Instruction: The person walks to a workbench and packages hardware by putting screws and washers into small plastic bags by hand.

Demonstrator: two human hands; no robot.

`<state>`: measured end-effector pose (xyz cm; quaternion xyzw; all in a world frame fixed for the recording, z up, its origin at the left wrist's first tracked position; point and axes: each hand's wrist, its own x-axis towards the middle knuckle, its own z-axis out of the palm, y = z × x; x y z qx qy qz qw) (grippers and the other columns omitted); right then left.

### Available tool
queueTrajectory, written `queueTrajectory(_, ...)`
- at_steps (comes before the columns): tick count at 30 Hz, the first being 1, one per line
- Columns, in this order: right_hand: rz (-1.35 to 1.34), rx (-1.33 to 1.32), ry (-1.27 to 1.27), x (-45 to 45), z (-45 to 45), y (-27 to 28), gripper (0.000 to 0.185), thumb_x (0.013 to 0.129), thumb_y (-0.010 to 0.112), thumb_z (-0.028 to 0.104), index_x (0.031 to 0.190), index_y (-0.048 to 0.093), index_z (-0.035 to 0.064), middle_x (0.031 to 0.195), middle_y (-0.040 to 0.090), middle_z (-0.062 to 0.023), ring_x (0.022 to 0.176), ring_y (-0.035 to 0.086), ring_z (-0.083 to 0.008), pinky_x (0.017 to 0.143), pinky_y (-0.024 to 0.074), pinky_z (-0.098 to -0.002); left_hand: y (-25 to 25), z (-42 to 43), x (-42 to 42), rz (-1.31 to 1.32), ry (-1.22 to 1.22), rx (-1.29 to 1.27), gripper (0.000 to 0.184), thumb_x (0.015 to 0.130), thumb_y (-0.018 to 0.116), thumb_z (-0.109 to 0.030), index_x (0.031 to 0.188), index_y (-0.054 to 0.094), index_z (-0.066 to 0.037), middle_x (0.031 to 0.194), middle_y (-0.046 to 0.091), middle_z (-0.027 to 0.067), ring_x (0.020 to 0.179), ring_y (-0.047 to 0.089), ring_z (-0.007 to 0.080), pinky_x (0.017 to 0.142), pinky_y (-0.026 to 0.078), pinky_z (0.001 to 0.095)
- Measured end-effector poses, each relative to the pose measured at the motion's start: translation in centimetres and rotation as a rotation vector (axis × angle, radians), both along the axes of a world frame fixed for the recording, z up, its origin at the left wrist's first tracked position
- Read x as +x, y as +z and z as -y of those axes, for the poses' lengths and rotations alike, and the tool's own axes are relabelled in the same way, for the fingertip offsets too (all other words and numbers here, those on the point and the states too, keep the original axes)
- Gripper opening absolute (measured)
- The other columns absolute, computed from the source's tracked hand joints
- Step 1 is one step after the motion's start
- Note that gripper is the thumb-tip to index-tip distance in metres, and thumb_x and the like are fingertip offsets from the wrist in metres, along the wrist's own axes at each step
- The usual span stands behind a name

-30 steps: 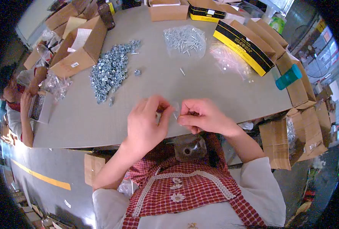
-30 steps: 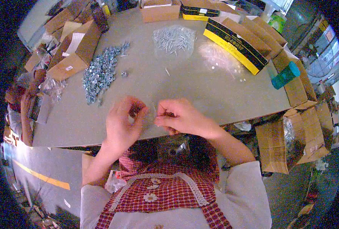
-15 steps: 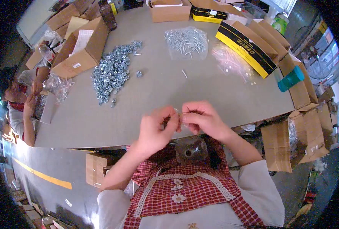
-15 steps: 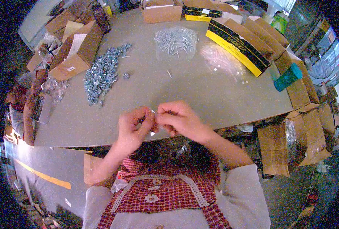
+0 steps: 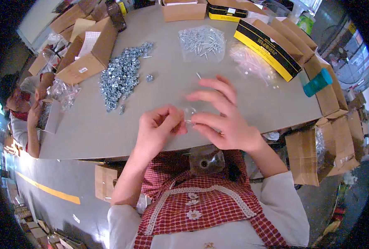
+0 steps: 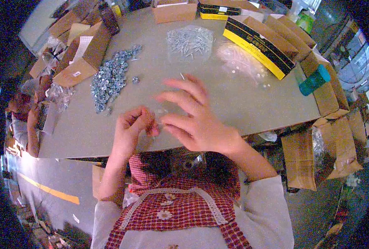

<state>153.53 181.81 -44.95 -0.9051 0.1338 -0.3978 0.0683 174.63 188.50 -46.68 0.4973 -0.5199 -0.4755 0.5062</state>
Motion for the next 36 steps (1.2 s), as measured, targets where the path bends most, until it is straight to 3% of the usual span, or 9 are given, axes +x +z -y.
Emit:
queueTrajectory(4, 0.105, -0.093, -0.076, -0.7, 0.0, -1.0, 0.019, 0.075, 0.077, 0.022, 0.093, 0.069, 0.0186, 0.121, 0.064, -0.0002, 0.129, 0.048, -0.0312, 0.113, 0.0232, -0.061, -0.5, 0.9, -0.9, 0.098, 0.191, -0.091, 0.032, 0.102, 0.056, -0.032, 0.1, 0.063, -0.001, 0.083, 0.068, 0.0059, 0.081, 0.065, 0.0117, 0.067, 0.051, 0.0273)
queueTrajectory(7, 0.047, -0.149, -0.11, -0.9, 0.0, -1.0, 0.02, 0.076, 0.077, 0.022, 0.095, 0.071, 0.021, 0.116, 0.067, 0.0036, 0.129, 0.048, -0.0298, 0.116, 0.0182, -0.06, 0.6, 0.4, -1.1, -0.282, -0.029, 0.257, 0.033, 0.103, 0.053, -0.034, 0.101, 0.062, -0.002, 0.077, 0.065, 0.0032, 0.072, 0.061, 0.011, 0.062, 0.048, 0.0258)
queueTrajectory(16, -0.319, 0.158, 0.022, -1.1, -0.4, -0.8, 0.046, 0.081, 0.069, 0.02, 0.126, 0.067, 0.0266, 0.149, 0.05, 0.0033, 0.149, 0.0, -0.0505, 0.105, -0.021, -0.0729, -3.0, -0.3, 2.0, -0.065, 0.312, -0.105, 0.017, 0.1, 0.059, -0.019, 0.099, 0.063, -0.002, 0.065, 0.055, -0.0032, 0.054, 0.048, 0.0063, 0.049, 0.037, 0.023)
queueTrajectory(19, -0.344, 0.143, 0.015, 0.2, -0.3, -1.2, 0.046, 0.082, 0.067, 0.026, 0.128, 0.066, 0.0271, 0.15, 0.049, 0.0032, 0.149, -0.002, -0.0507, 0.105, -0.0201, -0.0748, -3.3, -0.9, 2.9, 0.164, 0.489, -0.057, 0.013, 0.092, 0.064, -0.01, 0.104, 0.063, -0.006, 0.084, 0.063, 0.0022, 0.071, 0.058, 0.0128, 0.064, 0.046, 0.0292)
queueTrajectory(23, -0.356, 0.109, -0.005, 2.9, -0.8, -1.1, 0.037, 0.085, 0.067, 0.026, 0.121, 0.07, 0.0181, 0.144, 0.055, -0.0011, 0.149, 0.006, -0.0472, 0.108, -0.0168, -0.0727, -1.1, -2.9, 3.4, 1.042, 0.688, -0.602, 0.043, 0.073, 0.069, -0.006, 0.115, 0.059, -0.005, 0.115, 0.06, 0.0135, 0.104, 0.057, 0.0292, 0.09, 0.042, 0.0439)
queueTrajectory(25, -0.387, 0.059, 0.133, 5.3, -1.7, -1.5, 0.036, 0.087, 0.064, 0.026, 0.12, 0.068, 0.0136, 0.137, 0.06, -0.0042, 0.149, 0.015, -0.0451, 0.105, -0.0113, -0.0794, -1.4, -4.4, 3.1, 1.042, 0.5, -0.553, 0.054, 0.066, 0.069, -0.004, 0.118, 0.057, -0.005, 0.123, 0.054, 0.0167, 0.114, 0.05, 0.0371, 0.099, 0.035, 0.0496)
queueTrajectory(31, -0.139, 0.183, 0.435, 13.9, 1.5, -2.8, 0.025, 0.09, 0.063, 0.02, 0.11, 0.07, 0.0059, 0.115, 0.07, -0.0055, 0.124, 0.057, -0.0257, 0.118, 0.0053, -0.0661, -5.0, -7.5, 6.1, 0.924, 0.684, -0.189, 0.025, 0.076, 0.077, -0.015, 0.089, 0.058, -0.005, 0.083, 0.064, 0.0152, 0.079, 0.06, 0.0363, 0.074, 0.048, 0.0442)
queueTrajectory(32, -0.174, 0.22, 0.372, 15.7, 2.6, -3.0, 0.035, 0.093, 0.062, 0.028, 0.119, 0.065, 0.0039, 0.125, 0.064, -0.0128, 0.124, 0.054, -0.0325, 0.12, 0.0129, -0.0587, -4.7, -8.2, 6.2, 0.87, 0.724, -0.151, 0.026, 0.077, 0.078, -0.017, 0.087, 0.058, -0.005, 0.082, 0.064, 0.0146, 0.079, 0.061, 0.0359, 0.073, 0.049, 0.0438)
queueTrajectory(36, -0.305, -0.017, 0.093, 22.6, 6.3, -7.9, 0.066, 0.097, 0.052, 0.048, 0.14, 0.044, -0.0014, 0.148, 0.039, -0.0257, 0.138, 0.037, -0.0421, 0.119, 0.0142, -0.0586, -3.2, -11.3, 5.2, 0.625, 0.706, 0.009, 0.026, 0.079, 0.081, -0.017, 0.085, 0.06, -0.004, 0.081, 0.068, 0.0107, 0.078, 0.066, 0.0238, 0.071, 0.052, 0.0358)
